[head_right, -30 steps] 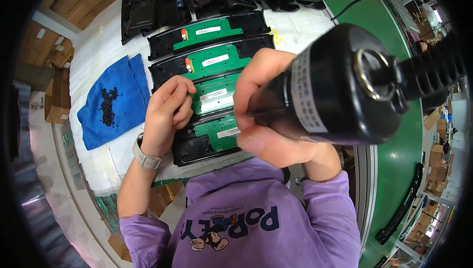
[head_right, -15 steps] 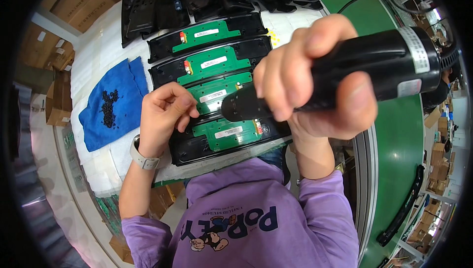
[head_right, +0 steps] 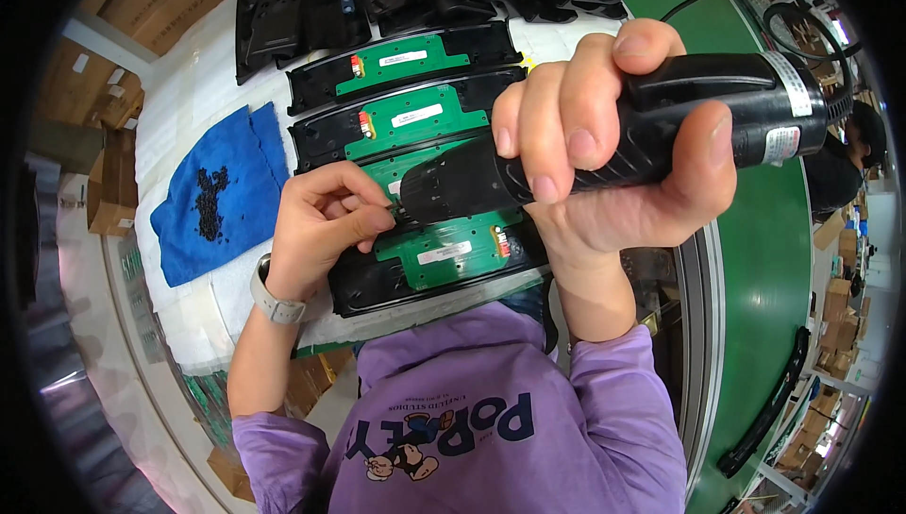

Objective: Assemble toner cartridges using an electric screwdriver to secure small components.

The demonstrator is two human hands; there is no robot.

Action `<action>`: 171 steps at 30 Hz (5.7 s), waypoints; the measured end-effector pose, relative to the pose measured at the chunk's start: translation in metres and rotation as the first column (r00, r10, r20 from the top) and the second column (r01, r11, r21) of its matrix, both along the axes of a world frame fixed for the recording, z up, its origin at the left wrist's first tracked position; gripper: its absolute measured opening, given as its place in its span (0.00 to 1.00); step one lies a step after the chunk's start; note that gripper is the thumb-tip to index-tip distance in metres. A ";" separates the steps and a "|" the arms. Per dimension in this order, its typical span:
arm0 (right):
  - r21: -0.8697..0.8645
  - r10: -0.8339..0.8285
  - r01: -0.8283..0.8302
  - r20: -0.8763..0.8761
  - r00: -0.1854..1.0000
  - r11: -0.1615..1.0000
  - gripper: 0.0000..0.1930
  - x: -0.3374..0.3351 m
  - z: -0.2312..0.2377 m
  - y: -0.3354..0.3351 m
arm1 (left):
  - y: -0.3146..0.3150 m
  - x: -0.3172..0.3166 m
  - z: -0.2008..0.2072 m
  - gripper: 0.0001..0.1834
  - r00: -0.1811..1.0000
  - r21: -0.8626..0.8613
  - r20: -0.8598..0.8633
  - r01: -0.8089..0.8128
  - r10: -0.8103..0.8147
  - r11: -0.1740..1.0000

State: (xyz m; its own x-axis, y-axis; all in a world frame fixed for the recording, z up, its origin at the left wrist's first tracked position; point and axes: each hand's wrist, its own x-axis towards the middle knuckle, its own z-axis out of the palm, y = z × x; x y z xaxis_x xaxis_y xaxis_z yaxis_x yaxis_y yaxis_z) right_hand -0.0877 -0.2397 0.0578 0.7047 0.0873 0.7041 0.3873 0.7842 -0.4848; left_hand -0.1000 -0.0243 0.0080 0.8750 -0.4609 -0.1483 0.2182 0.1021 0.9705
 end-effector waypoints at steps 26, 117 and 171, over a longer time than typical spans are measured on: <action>-0.471 -0.134 0.029 -0.192 0.972 0.882 0.20 -0.024 0.006 0.028 | 0.001 0.006 -0.020 0.10 0.975 -0.119 0.031 -0.216 0.221 0.969; -0.484 -0.308 0.220 -0.109 0.945 0.847 0.18 -0.025 0.002 -0.036 | -0.005 0.001 -0.014 0.10 0.996 -0.041 0.082 -0.017 0.020 0.999; -0.052 0.038 -0.035 0.064 0.997 0.998 0.22 0.000 0.000 -0.012 | -0.003 -0.008 0.001 0.08 0.996 -0.095 0.077 0.056 -0.049 0.994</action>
